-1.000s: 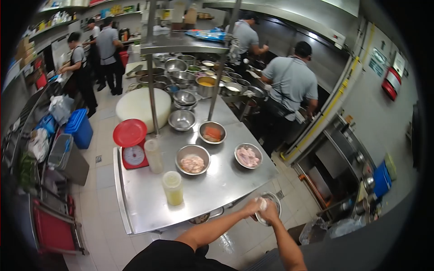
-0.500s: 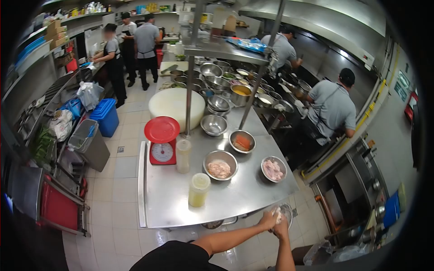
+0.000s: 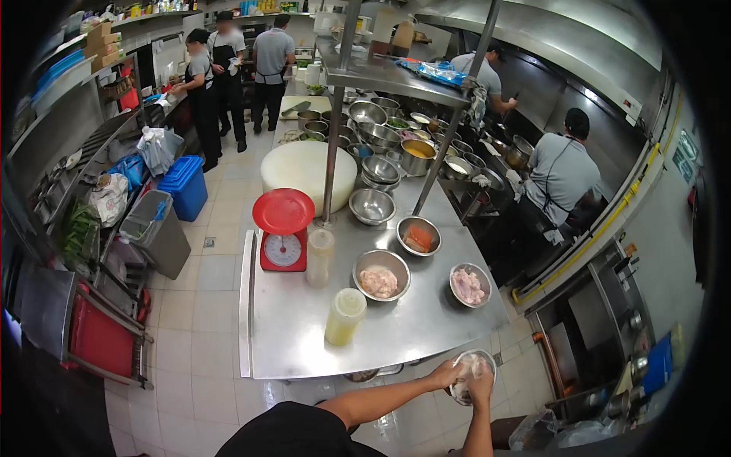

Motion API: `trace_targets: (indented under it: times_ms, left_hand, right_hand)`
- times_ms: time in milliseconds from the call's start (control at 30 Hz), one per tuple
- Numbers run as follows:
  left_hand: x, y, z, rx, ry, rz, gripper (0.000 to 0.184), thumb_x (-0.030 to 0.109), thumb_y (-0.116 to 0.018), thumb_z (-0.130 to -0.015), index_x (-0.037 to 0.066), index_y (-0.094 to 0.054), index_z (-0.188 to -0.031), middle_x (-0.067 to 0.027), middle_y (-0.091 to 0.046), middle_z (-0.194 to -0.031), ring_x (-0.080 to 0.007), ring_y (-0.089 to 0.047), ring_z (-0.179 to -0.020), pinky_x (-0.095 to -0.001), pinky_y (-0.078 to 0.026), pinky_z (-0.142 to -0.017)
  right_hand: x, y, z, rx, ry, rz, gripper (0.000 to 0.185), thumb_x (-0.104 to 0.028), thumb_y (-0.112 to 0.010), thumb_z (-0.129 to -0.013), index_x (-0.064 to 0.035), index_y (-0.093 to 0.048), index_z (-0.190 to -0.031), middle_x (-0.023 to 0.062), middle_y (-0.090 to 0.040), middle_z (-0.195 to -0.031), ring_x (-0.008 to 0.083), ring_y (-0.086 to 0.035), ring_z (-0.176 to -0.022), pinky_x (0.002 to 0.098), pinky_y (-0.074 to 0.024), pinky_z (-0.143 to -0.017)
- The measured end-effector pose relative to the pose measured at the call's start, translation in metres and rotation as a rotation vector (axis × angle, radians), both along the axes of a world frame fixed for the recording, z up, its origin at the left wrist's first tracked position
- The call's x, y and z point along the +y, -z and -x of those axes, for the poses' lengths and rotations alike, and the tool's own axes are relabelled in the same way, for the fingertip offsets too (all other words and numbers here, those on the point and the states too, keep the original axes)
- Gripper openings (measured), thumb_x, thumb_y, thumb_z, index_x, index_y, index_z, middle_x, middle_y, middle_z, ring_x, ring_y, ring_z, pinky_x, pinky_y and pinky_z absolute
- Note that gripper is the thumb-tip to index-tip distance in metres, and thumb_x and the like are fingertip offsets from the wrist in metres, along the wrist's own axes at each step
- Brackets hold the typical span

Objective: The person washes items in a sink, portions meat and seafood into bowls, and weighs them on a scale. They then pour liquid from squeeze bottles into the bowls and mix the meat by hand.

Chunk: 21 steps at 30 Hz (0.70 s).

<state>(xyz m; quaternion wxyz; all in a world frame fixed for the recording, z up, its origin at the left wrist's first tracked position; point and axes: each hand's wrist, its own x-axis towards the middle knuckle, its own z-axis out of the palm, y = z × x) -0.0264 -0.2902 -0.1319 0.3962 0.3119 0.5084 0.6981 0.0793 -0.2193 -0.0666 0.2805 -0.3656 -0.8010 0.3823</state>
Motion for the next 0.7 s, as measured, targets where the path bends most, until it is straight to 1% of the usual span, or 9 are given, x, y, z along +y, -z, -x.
trace_targets:
  times_ms: [67,133,200,267,367,467,533,600,700]
  left_hand:
    - [0.014,0.014,-0.008,0.103,0.107,0.05,0.048,0.036,-0.034,-0.097,0.011,-0.037,-0.138,-0.0177,-0.059,-0.116,-0.0291,-0.065,-0.093,-0.0384,-0.057,-0.067]
    - [-0.008,-0.036,0.006,-0.22,0.266,0.308,0.052,0.038,-0.033,-0.096,0.016,-0.026,-0.143,-0.0203,-0.058,-0.113,-0.0334,-0.067,-0.079,-0.044,-0.057,-0.044]
    - [-0.022,-0.049,0.014,-0.274,0.267,0.301,0.052,0.038,-0.034,-0.097,0.016,-0.026,-0.142,-0.0208,-0.058,-0.115,-0.0326,-0.068,-0.074,-0.0417,-0.056,-0.04]
    - [-0.032,-0.06,0.018,-0.288,0.248,0.337,0.048,0.036,-0.035,-0.097,0.013,-0.034,-0.139,-0.0202,-0.058,-0.115,-0.0333,-0.066,-0.088,-0.044,-0.059,-0.059]
    - [-0.005,-0.015,0.012,0.019,-0.045,0.031,0.045,0.031,-0.036,-0.098,0.008,-0.04,-0.137,-0.0191,-0.057,-0.12,-0.0305,-0.049,-0.12,-0.0362,-0.035,-0.101]
    - [0.002,-0.024,0.0,0.013,-0.024,0.078,0.048,0.032,-0.037,-0.098,0.007,-0.037,-0.138,-0.0204,-0.055,-0.124,-0.0273,-0.051,-0.117,-0.0366,-0.037,-0.099]
    - [0.017,0.004,-0.013,0.09,-0.077,0.07,0.039,0.027,-0.04,-0.099,0.0,-0.05,-0.125,-0.011,-0.063,-0.092,-0.0153,-0.056,-0.088,-0.0313,-0.046,-0.081]
    - [0.006,0.007,-0.01,0.01,0.108,0.1,0.044,0.035,-0.041,-0.096,0.003,-0.052,-0.125,-0.0217,-0.062,-0.111,-0.0289,-0.059,-0.106,-0.0405,-0.043,-0.091]
    - [-0.01,-0.013,0.01,0.414,0.188,0.444,0.05,0.042,-0.038,-0.096,-0.002,-0.057,-0.112,-0.0254,-0.061,-0.11,-0.0367,-0.058,-0.105,-0.0441,-0.044,-0.09]
  right_hand:
    - [0.0,0.016,0.008,-0.226,0.041,-0.081,0.028,-0.014,-0.064,-0.075,0.0015,-0.065,-0.099,0.0229,-0.063,-0.101,0.0345,-0.062,-0.09,0.0378,-0.0482,-0.078]
    - [0.004,0.011,0.007,-0.455,0.077,-0.163,0.027,-0.02,-0.066,-0.076,0.0016,-0.066,-0.093,0.0256,-0.062,-0.099,0.0385,-0.061,-0.087,0.0408,-0.048,-0.076]
    - [0.003,-0.01,0.002,-0.676,-0.479,-0.105,0.029,-0.024,-0.062,-0.079,0.005,-0.063,-0.075,0.0262,-0.062,-0.082,0.0389,-0.061,-0.081,0.043,-0.0465,-0.071]
    - [0.0,-0.031,0.0,-0.727,-0.534,-0.301,0.031,-0.023,-0.069,-0.074,0.0045,-0.062,-0.086,0.0257,-0.062,-0.09,0.0392,-0.061,-0.09,0.0445,-0.0468,-0.076]
    - [-0.007,-0.043,-0.003,-0.512,-0.371,-0.506,0.054,-0.018,-0.076,-0.066,0.0026,-0.053,-0.111,0.0274,-0.058,-0.104,0.0424,-0.056,-0.1,0.0447,-0.0452,-0.085]
    - [-0.025,-0.039,0.012,-0.485,0.03,-0.435,0.061,-0.017,-0.075,-0.068,0.0014,-0.05,-0.12,0.0291,-0.056,-0.109,0.0442,-0.053,-0.105,0.047,-0.0417,-0.091]
    - [-0.018,-0.011,0.018,-0.383,0.174,-0.303,0.046,-0.018,-0.071,-0.073,0.0017,-0.055,-0.112,0.0253,-0.06,-0.107,0.0375,-0.057,-0.102,0.0447,-0.0447,-0.086]
    - [-0.018,0.002,0.017,-0.095,0.149,0.082,0.034,-0.018,-0.071,-0.074,-0.0003,-0.061,-0.102,0.0224,-0.064,-0.098,0.0338,-0.062,-0.094,0.042,-0.0482,-0.079]
    - [0.01,0.035,0.006,-0.387,0.1,-0.167,0.027,-0.013,-0.067,-0.075,-0.0066,-0.065,-0.102,0.0169,-0.067,-0.097,0.0331,-0.064,-0.09,0.039,-0.0497,-0.078]
